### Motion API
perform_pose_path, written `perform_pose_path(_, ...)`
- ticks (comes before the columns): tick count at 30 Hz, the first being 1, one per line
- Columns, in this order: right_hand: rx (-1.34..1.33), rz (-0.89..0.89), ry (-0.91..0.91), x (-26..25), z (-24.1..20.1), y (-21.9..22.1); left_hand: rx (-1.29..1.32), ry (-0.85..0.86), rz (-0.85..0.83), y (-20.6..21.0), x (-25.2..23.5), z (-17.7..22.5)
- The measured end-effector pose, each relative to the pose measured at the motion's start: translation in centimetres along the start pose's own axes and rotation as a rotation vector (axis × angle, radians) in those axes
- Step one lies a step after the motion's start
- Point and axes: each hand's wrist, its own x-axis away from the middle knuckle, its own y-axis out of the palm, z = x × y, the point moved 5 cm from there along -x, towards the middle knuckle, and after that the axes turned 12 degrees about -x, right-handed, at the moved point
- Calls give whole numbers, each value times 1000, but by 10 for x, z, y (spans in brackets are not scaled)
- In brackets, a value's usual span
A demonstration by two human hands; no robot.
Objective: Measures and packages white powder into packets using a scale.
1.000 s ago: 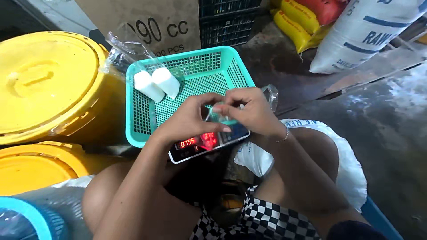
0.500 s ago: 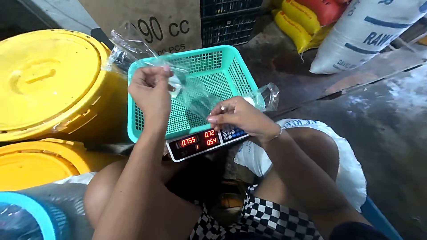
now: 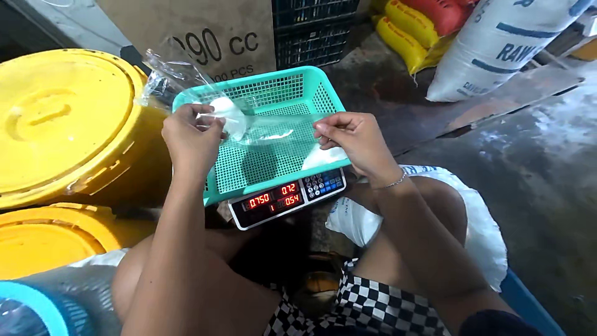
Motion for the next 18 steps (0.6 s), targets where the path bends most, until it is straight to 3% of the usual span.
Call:
perform_pose_path(3, 89, -34, -36, 3, 0, 4, -60, 15, -40, 7, 4, 4)
perform_pose_path(6, 363, 3, -159, 15, -6, 11, -285, 98, 67, 5, 10, 13)
perform_pose_path(10, 541, 27, -308, 21, -1, 18, -248, 500, 235, 20, 35, 42)
perform_pose_path(12, 543, 16, -343, 21, 3, 23, -66, 592, 6, 39, 51, 58)
perform_pose_path(14, 507, 5, -346, 23, 4, 26, 175, 462, -302, 61, 63, 60)
perform_pose_path(18, 324, 25, -340, 20, 11, 20, 401, 275, -544, 76, 58, 55)
